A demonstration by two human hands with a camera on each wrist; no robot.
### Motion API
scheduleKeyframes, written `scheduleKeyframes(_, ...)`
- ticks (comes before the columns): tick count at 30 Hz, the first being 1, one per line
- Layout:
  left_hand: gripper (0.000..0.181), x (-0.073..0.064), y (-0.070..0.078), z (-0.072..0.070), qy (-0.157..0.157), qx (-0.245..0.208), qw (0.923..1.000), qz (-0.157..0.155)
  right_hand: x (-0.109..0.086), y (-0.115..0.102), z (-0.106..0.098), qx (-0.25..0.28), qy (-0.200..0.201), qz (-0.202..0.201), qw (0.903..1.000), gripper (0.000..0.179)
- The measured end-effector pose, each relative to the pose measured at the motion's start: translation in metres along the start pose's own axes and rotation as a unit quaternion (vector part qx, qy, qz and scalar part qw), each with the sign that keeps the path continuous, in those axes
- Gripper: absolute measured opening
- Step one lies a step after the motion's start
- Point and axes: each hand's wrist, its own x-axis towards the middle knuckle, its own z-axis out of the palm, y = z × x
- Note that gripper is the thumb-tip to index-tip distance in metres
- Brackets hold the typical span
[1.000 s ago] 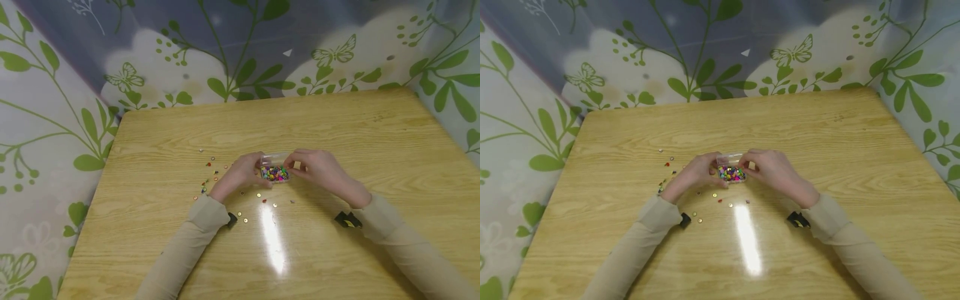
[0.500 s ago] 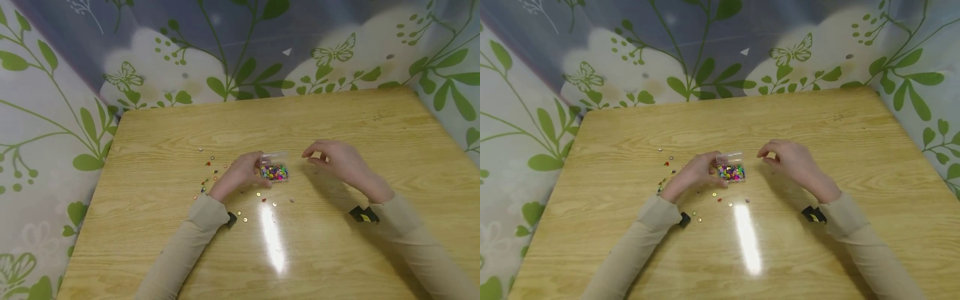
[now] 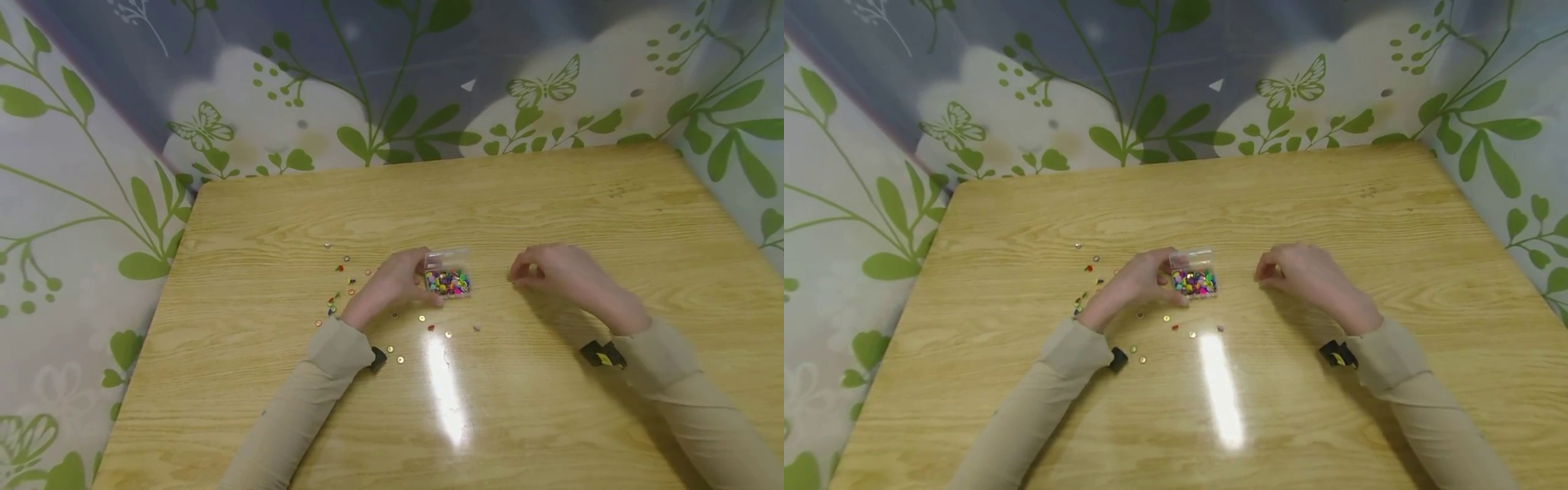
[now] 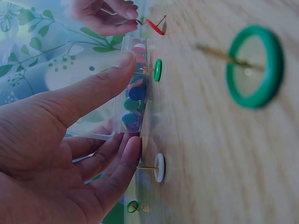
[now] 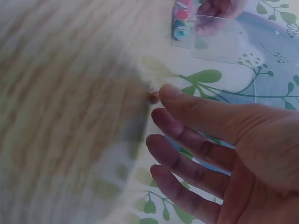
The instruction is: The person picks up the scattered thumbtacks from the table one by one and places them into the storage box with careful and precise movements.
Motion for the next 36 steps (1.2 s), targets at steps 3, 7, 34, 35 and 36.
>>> scheduleKeyframes(3,0.056,0.000,0.000,0.000,-0.001,0.001,1.0000,0.003,0.000,0.001,0.003,-0.001,-0.002,-0.001,1.0000,0.006)
scheduleKeyframes(7,0.055,0.000,0.001,0.000,-0.002,0.003,1.0000,0.003,0.000,0.001,0.004,0.000,0.004,0.001,1.0000,0.002)
scheduleKeyframes(34,0.061,0.000,0.000,0.001,0.007,-0.007,0.9999,0.010,0.022,-0.035,0.011,-0.028,0.096,-0.100,0.9899,0.010)
scheduleKeyframes(35,0.061,0.000,0.000,0.001,0.007,-0.010,0.9999,0.009,0.023,-0.037,0.012,-0.028,0.100,-0.105,0.9890,0.010)
scheduleKeyframes(36,0.062,0.000,-0.001,0.001,0.007,-0.010,0.9999,0.009,0.025,-0.038,0.012,-0.025,0.104,-0.110,0.9881,0.010)
